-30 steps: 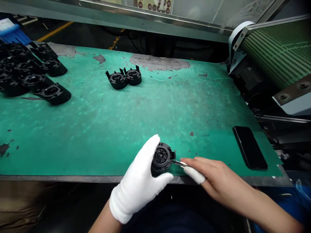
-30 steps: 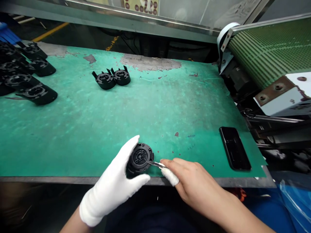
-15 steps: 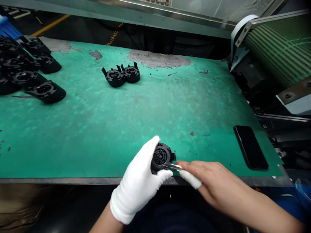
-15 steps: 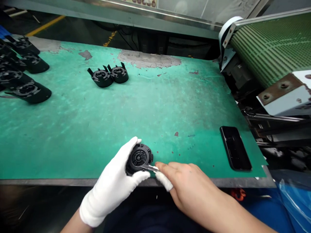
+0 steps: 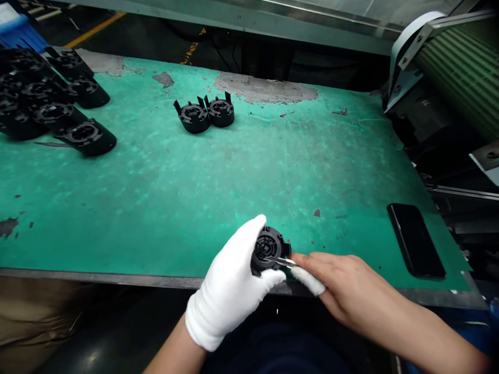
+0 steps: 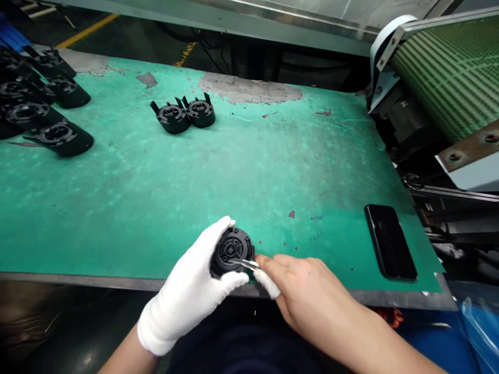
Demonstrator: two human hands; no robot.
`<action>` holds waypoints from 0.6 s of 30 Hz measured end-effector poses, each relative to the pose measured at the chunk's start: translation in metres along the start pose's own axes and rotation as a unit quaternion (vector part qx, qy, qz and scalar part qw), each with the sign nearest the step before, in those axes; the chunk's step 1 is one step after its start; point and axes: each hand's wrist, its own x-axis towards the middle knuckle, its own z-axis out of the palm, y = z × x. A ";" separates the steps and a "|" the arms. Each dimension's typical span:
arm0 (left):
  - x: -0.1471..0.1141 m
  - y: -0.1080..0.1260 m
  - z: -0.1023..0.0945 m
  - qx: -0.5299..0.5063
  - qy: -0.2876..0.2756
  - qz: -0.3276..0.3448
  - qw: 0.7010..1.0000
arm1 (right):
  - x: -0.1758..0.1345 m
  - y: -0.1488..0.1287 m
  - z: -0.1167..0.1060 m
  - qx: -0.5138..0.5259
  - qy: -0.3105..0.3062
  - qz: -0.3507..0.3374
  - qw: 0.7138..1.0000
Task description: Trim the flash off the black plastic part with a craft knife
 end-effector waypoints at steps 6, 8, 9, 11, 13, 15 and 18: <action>0.002 -0.001 -0.004 0.004 -0.020 -0.007 1.000 | 0.015 -0.004 -0.031 0.015 -0.069 -0.038 0.997; 0.005 -0.002 -0.007 0.007 -0.032 -0.005 0.999 | 0.023 -0.003 -0.043 0.021 -0.082 -0.062 0.995; 0.007 -0.002 -0.008 0.007 -0.036 -0.005 0.999 | 0.026 -0.002 -0.048 0.033 -0.088 -0.071 0.993; 0.008 -0.001 -0.008 0.006 -0.035 -0.006 0.999 | 0.027 0.000 -0.050 0.076 -0.090 -0.076 0.990; 0.006 0.000 -0.004 0.005 0.000 -0.010 1.000 | 0.021 0.002 -0.041 0.146 -0.068 -0.053 0.985; 0.000 0.003 0.005 0.016 0.083 -0.017 0.996 | 0.010 0.000 -0.022 0.265 -0.039 0.008 0.963; -0.012 0.008 0.019 0.046 0.190 -0.039 0.980 | -0.007 -0.015 0.020 0.518 -0.054 0.144 0.841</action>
